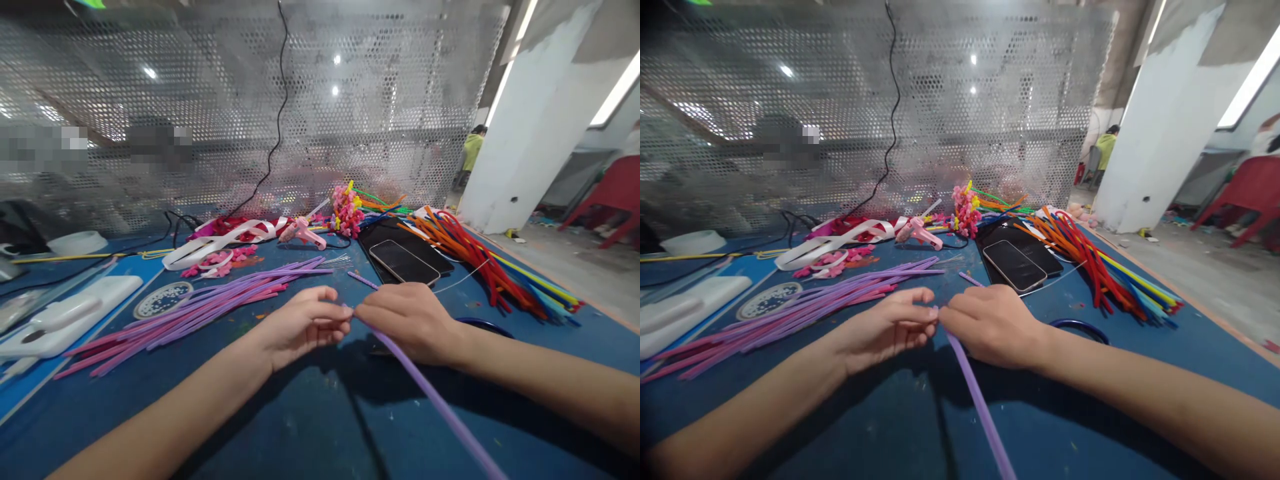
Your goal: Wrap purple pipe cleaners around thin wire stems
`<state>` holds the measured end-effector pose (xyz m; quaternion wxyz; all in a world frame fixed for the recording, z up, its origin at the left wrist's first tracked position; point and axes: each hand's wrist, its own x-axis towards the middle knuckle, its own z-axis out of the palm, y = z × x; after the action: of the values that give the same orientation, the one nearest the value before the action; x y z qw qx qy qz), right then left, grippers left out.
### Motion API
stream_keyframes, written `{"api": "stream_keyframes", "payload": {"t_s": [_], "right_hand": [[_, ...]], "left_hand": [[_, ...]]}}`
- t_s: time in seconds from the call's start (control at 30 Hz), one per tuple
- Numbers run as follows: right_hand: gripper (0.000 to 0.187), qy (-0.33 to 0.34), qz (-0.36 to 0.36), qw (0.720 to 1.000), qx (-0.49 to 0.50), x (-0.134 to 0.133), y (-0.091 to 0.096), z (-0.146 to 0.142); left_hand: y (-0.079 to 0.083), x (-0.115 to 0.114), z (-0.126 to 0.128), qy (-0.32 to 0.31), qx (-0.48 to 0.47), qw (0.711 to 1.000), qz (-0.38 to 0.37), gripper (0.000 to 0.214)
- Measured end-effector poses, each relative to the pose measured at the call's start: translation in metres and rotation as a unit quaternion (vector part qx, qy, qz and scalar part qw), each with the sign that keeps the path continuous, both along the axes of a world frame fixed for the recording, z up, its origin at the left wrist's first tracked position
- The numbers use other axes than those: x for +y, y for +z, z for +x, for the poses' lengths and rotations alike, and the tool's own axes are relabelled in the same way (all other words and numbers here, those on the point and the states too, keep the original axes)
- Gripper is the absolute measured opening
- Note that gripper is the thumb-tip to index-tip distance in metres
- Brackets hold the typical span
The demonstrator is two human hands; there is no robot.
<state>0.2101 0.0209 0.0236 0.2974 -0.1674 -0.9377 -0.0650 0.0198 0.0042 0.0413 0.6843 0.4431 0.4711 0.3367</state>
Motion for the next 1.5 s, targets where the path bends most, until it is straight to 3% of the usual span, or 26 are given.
{"api": "stream_keyframes", "payload": {"t_s": [0.1, 0.2, 0.23, 0.3, 0.37, 0.4, 0.43, 0.47, 0.6, 0.67, 0.7, 0.73, 0.77, 0.87, 0.9, 0.93, 0.97, 1.0, 1.03, 1.1, 1.17, 1.2, 1.27, 1.3, 1.4, 1.5], "right_hand": [[0.029, 0.013, 0.048, 0.998, -0.049, 0.002, -0.004, 0.001], [0.026, -0.020, -0.058, 0.998, 0.007, 0.007, -0.004, -0.002], [0.023, -0.030, -0.117, 0.992, 0.040, 0.009, -0.004, -0.004], [0.017, -0.042, -0.237, 0.965, 0.100, 0.012, -0.003, -0.007], [0.013, -0.048, -0.325, 0.935, 0.136, 0.013, -0.002, -0.010], [0.012, -0.049, -0.346, 0.925, 0.145, 0.013, -0.002, -0.010], [0.012, -0.046, -0.351, 0.923, 0.148, 0.013, -0.002, -0.010], [0.013, -0.040, -0.338, 0.929, 0.143, 0.013, -0.003, -0.010], [0.022, -0.008, -0.167, 0.984, 0.066, 0.012, -0.009, -0.005], [0.023, -0.005, -0.119, 0.992, 0.040, 0.013, -0.012, -0.004], [0.022, -0.009, -0.130, 0.990, 0.046, 0.014, -0.012, -0.004], [0.021, -0.015, -0.161, 0.985, 0.063, 0.016, -0.013, -0.005], [0.019, -0.022, -0.204, 0.975, 0.087, 0.017, -0.013, -0.006], [0.014, -0.031, -0.350, 0.925, 0.143, 0.021, -0.013, -0.010], [0.013, -0.033, -0.387, 0.910, 0.147, 0.022, -0.014, -0.011], [0.012, -0.035, -0.414, 0.898, 0.146, 0.022, -0.014, -0.012], [0.011, -0.035, -0.428, 0.892, 0.142, 0.022, -0.014, -0.012], [0.010, -0.032, -0.430, 0.892, 0.138, 0.021, -0.014, -0.013], [0.010, -0.025, -0.417, 0.898, 0.140, 0.020, -0.014, -0.013], [0.011, 0.002, -0.355, 0.922, 0.155, 0.018, -0.015, -0.012], [0.014, 0.036, -0.255, 0.953, 0.163, 0.016, -0.016, -0.010], [0.016, 0.053, -0.199, 0.965, 0.162, 0.015, -0.017, -0.010], [0.017, 0.079, -0.126, 0.977, 0.151, 0.014, -0.019, -0.009], [0.017, 0.082, -0.118, 0.978, 0.149, 0.014, -0.020, -0.009], [0.015, 0.044, -0.183, 0.968, 0.165, 0.013, -0.019, -0.011], [0.012, -0.010, -0.266, 0.945, 0.190, 0.014, -0.017, -0.014]], "left_hand": [[-0.005, 0.004, -0.003, -0.019, -0.013, 0.998, -0.055, 0.018], [-0.007, 0.006, -0.003, -0.015, 0.106, 0.985, 0.137, 0.009], [-0.006, 0.005, -0.003, -0.013, 0.173, 0.956, 0.238, 0.006], [-0.004, 0.004, -0.002, -0.015, 0.304, 0.855, 0.421, 0.008], [-0.002, 0.001, -0.001, -0.026, 0.398, 0.754, 0.522, 0.015], [-0.002, 0.000, -0.001, -0.029, 0.424, 0.728, 0.538, 0.018], [-0.002, 0.000, -0.001, -0.031, 0.436, 0.724, 0.535, 0.019], [-0.003, 0.000, -0.001, -0.035, 0.432, 0.741, 0.513, 0.020], [-0.006, 0.003, -0.002, -0.110, 0.314, 0.892, 0.306, 0.033], [-0.008, 0.005, -0.003, -0.129, 0.291, 0.905, 0.281, 0.034], [-0.009, 0.005, -0.004, -0.120, 0.311, 0.887, 0.321, 0.032], [-0.009, 0.005, -0.005, -0.109, 0.348, 0.847, 0.387, 0.029], [-0.010, 0.005, -0.006, -0.099, 0.396, 0.786, 0.465, 0.026], [-0.012, 0.003, -0.009, -0.103, 0.521, 0.553, 0.642, 0.022], [-0.013, 0.002, -0.010, -0.108, 0.541, 0.502, 0.666, 0.023], [-0.014, 0.001, -0.010, -0.108, 0.551, 0.478, 0.675, 0.025], [-0.014, 0.000, -0.010, -0.105, 0.552, 0.483, 0.672, 0.026], [-0.013, -0.001, -0.009, -0.097, 0.542, 0.518, 0.654, 0.027], [-0.012, -0.001, -0.007, -0.084, 0.520, 0.580, 0.621, 0.028], [-0.009, -0.001, -0.004, -0.057, 0.426, 0.760, 0.487, 0.028], [-0.007, -0.001, -0.001, -0.042, 0.274, 0.925, 0.261, 0.026], [-0.007, 0.000, 0.000, -0.046, 0.197, 0.970, 0.138, 0.025], [-0.008, 0.002, 0.000, -0.055, 0.095, 0.994, -0.029, 0.023], [-0.010, 0.003, 0.000, -0.054, 0.079, 0.994, -0.051, 0.024], [-0.013, 0.005, -0.003, -0.033, 0.119, 0.989, 0.078, 0.030], [-0.012, 0.004, -0.004, -0.028, 0.188, 0.949, 0.251, 0.033]]}}
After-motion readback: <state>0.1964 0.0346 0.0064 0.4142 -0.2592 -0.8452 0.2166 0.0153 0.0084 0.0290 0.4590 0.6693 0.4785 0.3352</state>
